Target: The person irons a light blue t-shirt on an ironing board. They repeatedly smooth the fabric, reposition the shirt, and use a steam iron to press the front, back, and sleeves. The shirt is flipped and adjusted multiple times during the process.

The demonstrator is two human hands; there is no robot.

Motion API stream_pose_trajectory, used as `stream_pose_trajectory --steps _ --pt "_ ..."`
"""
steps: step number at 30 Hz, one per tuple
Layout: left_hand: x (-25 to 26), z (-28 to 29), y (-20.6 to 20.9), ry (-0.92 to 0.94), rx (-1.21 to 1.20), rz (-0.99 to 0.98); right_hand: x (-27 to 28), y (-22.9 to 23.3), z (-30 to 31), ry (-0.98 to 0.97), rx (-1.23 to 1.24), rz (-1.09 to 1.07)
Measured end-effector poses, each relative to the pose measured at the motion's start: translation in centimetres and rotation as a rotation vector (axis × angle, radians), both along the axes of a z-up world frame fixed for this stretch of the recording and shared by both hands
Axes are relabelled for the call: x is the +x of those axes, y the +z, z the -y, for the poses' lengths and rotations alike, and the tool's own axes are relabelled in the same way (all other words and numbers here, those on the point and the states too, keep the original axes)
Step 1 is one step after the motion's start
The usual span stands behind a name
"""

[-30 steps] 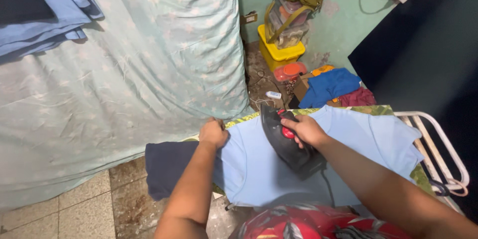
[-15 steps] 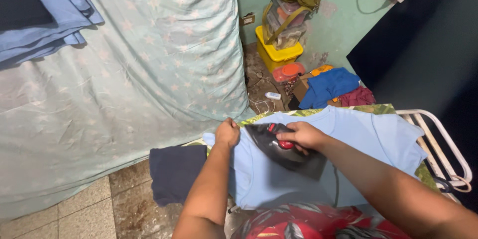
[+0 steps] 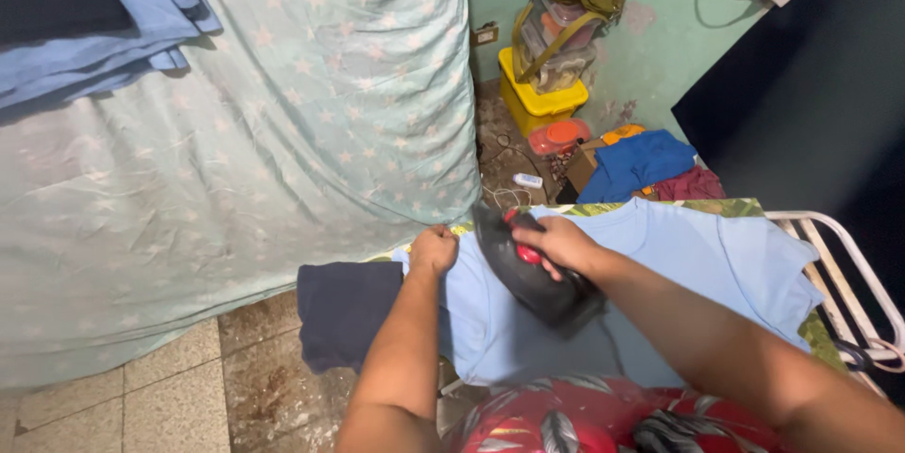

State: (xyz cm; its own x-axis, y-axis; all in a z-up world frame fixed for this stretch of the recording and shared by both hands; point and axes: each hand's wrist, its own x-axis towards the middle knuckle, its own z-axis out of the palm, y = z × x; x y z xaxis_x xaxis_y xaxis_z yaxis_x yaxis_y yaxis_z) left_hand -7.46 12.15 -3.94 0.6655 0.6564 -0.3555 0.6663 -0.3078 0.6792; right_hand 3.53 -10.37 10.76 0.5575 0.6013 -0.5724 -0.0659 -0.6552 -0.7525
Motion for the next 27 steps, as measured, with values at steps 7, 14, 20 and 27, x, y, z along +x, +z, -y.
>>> stream_pose_trajectory --steps 7,14,20,27 --pt "0.5 -0.6 -2.6 -0.005 -0.029 0.058 -0.1 -1.0 2.1 -0.04 -0.083 0.076" --pt "1.3 -1.6 -4.0 -0.061 -0.04 0.066 1.3 -2.2 10.5 0.072 -0.076 -0.017" --pt "1.2 -1.0 -4.4 0.044 -0.165 0.132 0.4 -2.5 11.5 -0.052 -0.066 -0.028" --pt "0.6 -0.4 -4.0 0.066 -0.057 0.179 1.7 -2.3 -3.3 -0.013 0.0 0.165"
